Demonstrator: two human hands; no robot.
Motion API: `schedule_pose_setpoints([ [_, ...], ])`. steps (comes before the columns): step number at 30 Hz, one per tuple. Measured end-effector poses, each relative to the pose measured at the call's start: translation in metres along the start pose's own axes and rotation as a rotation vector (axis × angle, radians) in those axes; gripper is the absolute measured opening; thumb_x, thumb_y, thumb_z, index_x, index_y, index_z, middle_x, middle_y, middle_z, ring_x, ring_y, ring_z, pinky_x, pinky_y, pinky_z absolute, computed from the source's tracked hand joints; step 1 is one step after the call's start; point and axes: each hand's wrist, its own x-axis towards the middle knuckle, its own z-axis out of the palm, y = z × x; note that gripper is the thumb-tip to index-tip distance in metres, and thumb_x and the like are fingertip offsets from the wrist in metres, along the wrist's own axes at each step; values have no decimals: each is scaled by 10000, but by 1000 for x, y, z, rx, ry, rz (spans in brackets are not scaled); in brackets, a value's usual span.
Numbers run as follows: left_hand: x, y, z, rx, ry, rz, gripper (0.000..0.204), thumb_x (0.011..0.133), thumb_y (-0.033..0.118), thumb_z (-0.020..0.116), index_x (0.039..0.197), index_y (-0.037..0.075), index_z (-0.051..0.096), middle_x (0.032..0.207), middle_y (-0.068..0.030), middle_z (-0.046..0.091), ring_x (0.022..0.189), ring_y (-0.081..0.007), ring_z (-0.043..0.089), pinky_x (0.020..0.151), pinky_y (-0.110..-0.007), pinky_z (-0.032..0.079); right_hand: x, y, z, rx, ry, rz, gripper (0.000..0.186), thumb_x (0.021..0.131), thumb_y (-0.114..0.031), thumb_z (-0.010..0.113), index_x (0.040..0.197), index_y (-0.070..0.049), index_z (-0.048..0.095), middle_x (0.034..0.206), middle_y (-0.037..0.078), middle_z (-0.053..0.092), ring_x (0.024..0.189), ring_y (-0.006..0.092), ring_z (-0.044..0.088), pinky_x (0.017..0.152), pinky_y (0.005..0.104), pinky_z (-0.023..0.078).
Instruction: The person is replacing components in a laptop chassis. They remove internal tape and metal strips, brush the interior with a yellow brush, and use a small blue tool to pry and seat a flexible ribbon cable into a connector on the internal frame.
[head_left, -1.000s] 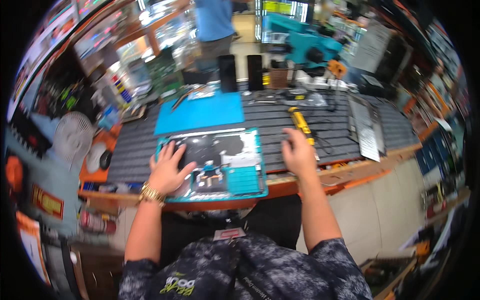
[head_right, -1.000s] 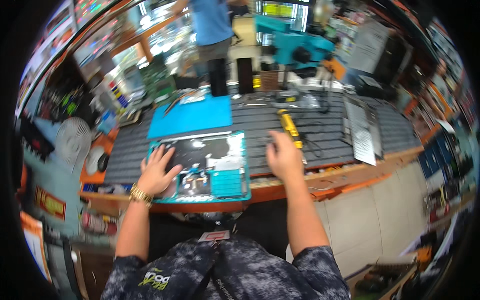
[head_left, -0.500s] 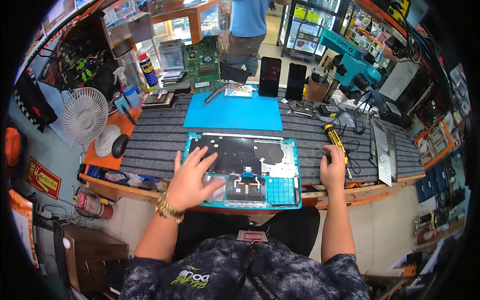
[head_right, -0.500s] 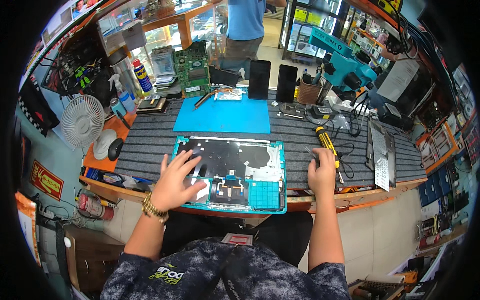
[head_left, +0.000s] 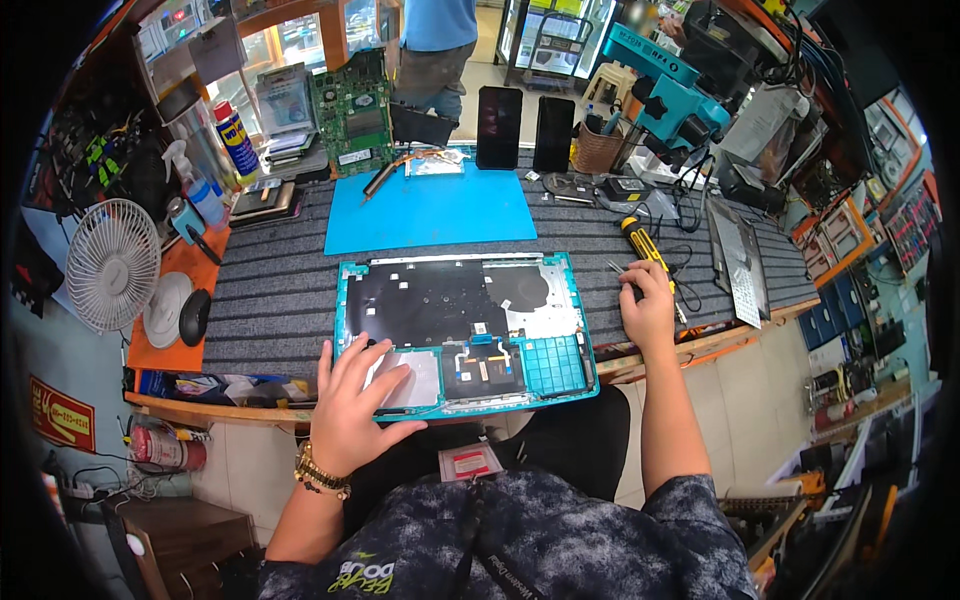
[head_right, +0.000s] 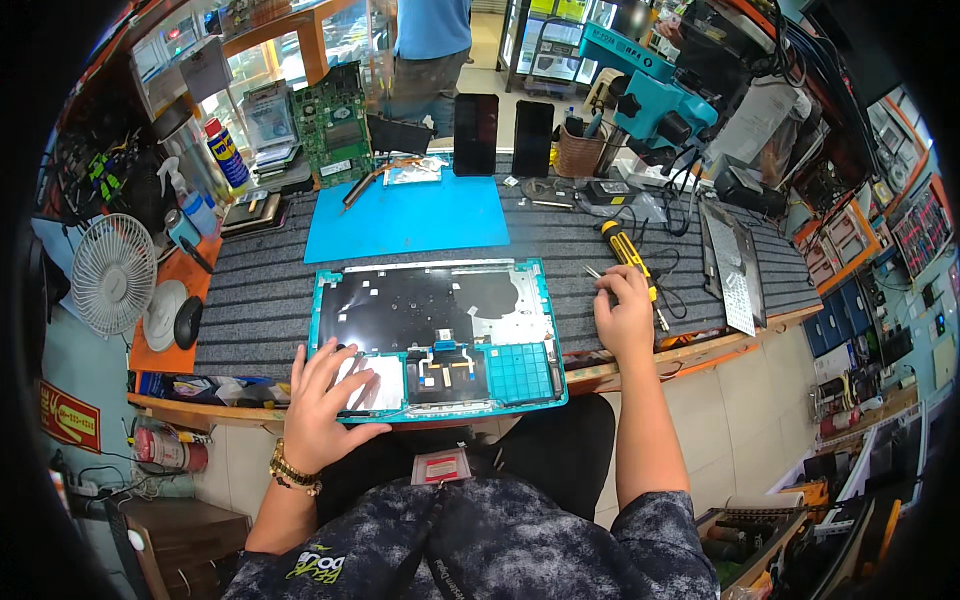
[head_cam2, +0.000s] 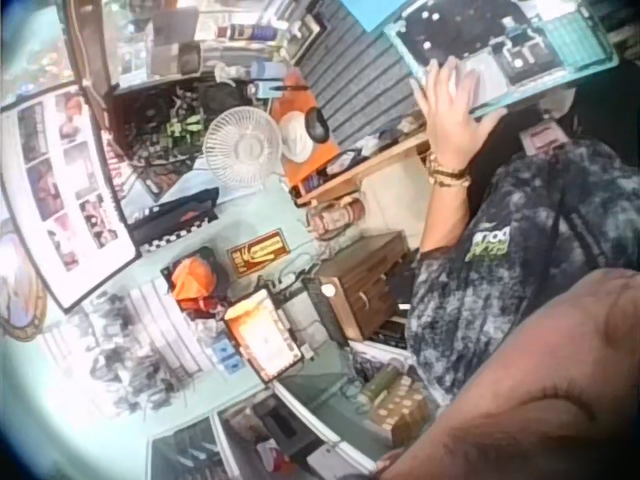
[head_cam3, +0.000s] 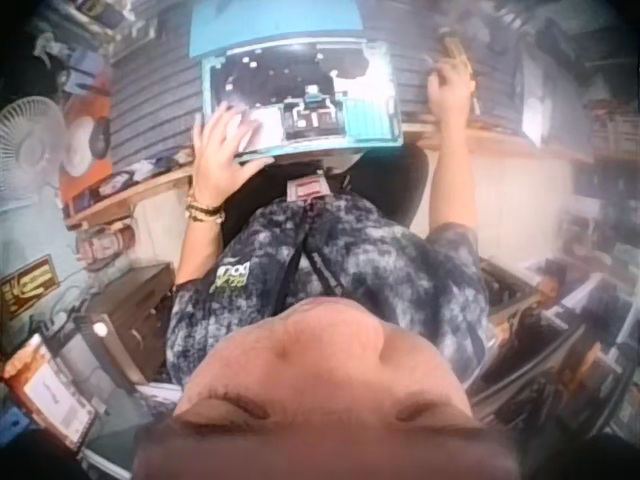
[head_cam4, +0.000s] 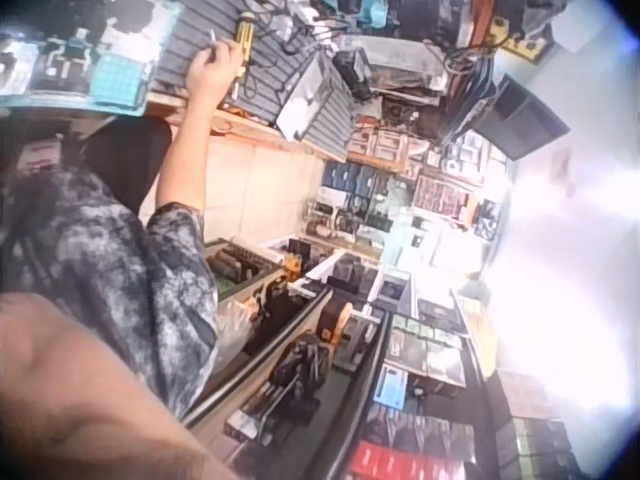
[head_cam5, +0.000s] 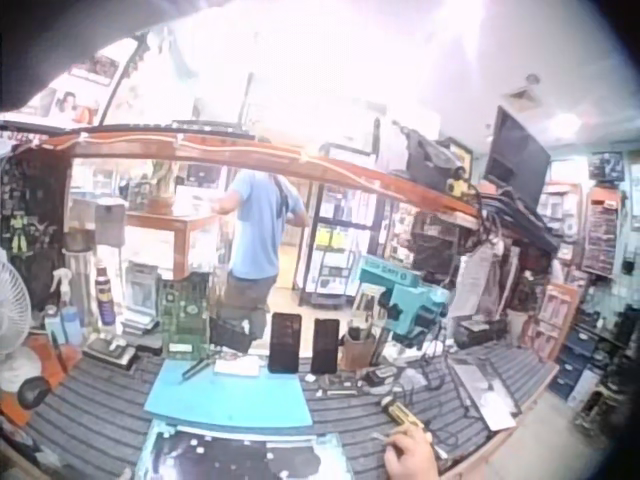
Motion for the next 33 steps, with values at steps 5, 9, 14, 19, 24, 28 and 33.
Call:
schedule_pose_setpoints([
  [5, 0, 4, 5, -20, 12, -60, 766, 792, 514, 1019, 1417, 133, 790, 1652, -195, 620, 1616, -482, 498, 1336, -761, 279, -2, 2, 1, -2, 11, -9, 140, 916, -1, 757, 1054, -20, 778, 1238, 178, 729, 1191, 409, 701, 1032, 485, 581],
  [9, 10, 7, 11, -2, 76, -103, 752, 822, 515, 1003, 1422, 115, 791, 1649, -204, 609, 1631, -490, 470, 1329, -759, 290, -1, 6, 3, 7, 44, -14, 156, 910, 13, 756, 1062, -17, 774, 1238, 187, 728, 1191, 416, 703, 1039, 492, 579],
  [14, 9, 5, 13, -6, 128, -73, 732, 813, 484, 1016, 1404, 114, 795, 1655, -190, 614, 1633, -499, 474, 1328, -749, 300, -4, -8, -3, 53, 167, -63, 181, 928, 33, 744, 1103, -7, 768, 1244, 199, 728, 1208, 413, 708, 1046, 478, 583],
  [19, -20, -2, 1, -134, 261, -137, 562, 852, 381, 1004, 1281, 77, 805, 1406, -163, 701, 1351, -430, 632, 1155, -607, 485, -56, -60, -10, 261, 147, -33, 265, 962, 7, 774, 1225, 10, 751, 1326, 216, 712, 1226, 379, 707, 1059, 460, 582],
  [24, -44, -12, -16, -171, 270, -358, 403, 834, 260, 1001, 1060, 39, 750, 1039, -135, 721, 991, -355, 681, 927, -498, 528, -94, -91, -10, 310, 65, 33, 408, 980, -64, 815, 1366, 11, 707, 1428, 225, 657, 1275, 377, 669, 1103, 471, 556],
  [28, -50, -15, -23, 207, -61, -262, 601, 851, 593, 968, 821, 33, 752, 837, -162, 760, 860, -384, 730, 874, -509, 530, -88, -90, -15, 382, -4, 92, 503, 993, -126, 836, 1448, 11, 673, 1429, 212, 655, 1262, 366, 657, 1122, 471, 543],
  [33, -44, -14, -18, 202, -28, -265, 675, 799, 622, 992, 716, -3, 752, 723, -230, 741, 725, -450, 725, 821, -542, 566, -83, -89, -19, 367, -60, 132, 535, 1016, -185, 835, 1484, 8, 663, 1435, 200, 666, 1242, 331, 680, 1105, 454, 557],
])
